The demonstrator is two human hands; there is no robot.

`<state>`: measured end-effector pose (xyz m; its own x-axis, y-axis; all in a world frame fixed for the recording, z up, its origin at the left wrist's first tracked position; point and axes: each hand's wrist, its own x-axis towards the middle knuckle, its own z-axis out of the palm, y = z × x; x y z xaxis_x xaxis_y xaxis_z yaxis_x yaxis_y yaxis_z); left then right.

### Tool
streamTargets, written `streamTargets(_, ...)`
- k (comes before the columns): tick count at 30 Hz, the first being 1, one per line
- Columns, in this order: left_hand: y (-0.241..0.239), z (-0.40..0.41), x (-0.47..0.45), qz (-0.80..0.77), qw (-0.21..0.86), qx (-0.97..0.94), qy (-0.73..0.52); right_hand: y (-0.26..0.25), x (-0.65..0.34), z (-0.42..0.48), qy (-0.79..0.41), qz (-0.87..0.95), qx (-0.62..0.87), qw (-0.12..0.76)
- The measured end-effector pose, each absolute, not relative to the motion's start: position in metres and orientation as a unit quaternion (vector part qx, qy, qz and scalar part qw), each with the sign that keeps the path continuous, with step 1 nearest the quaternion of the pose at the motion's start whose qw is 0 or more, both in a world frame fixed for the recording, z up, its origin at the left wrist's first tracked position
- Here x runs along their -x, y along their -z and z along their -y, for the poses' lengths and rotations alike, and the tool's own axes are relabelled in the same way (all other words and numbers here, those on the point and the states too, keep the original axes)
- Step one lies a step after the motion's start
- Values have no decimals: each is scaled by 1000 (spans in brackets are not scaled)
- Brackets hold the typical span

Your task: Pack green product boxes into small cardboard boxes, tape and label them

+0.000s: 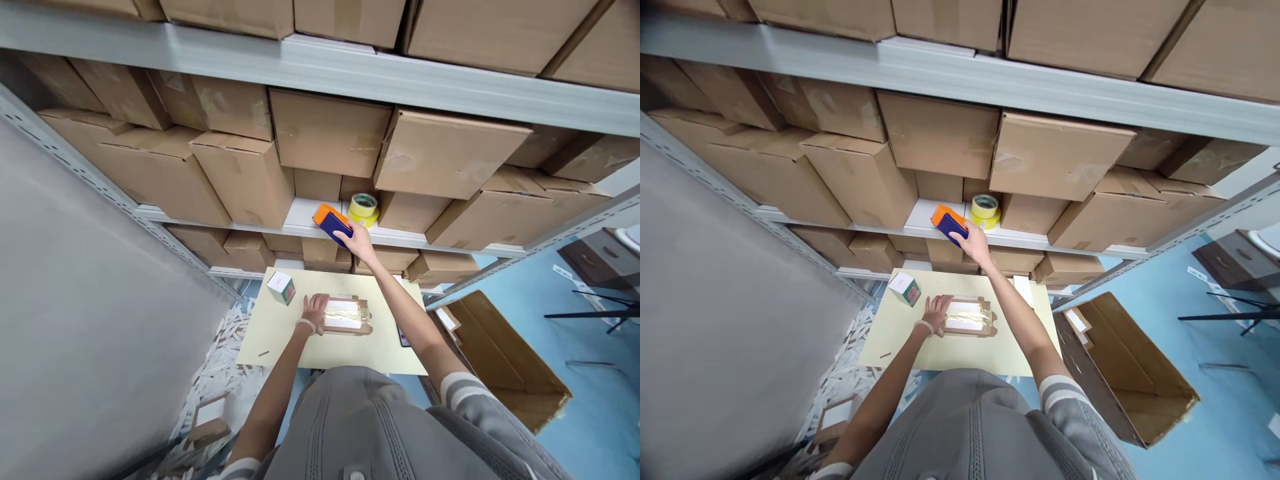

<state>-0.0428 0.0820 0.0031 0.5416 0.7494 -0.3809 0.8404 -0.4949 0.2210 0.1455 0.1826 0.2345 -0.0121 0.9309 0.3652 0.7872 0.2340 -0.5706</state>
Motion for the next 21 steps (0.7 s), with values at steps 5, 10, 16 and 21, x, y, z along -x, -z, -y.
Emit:
streamTargets(5,0,-84,45,-459,205,-856,121,-239,-113,-227,24,751,599,277)
streamTargets(10,3,-85,46,-461,213,-853,122,-225,-96,-254,45,768,602,213)
streamTargets(16,6,-86,47,-461,235,-849,109,-215,-89,-267,54,747,625,221)
streamTargets(21,5,-86,46,-470,233,-846,96,-209,-89,-275,48,743,620,247)
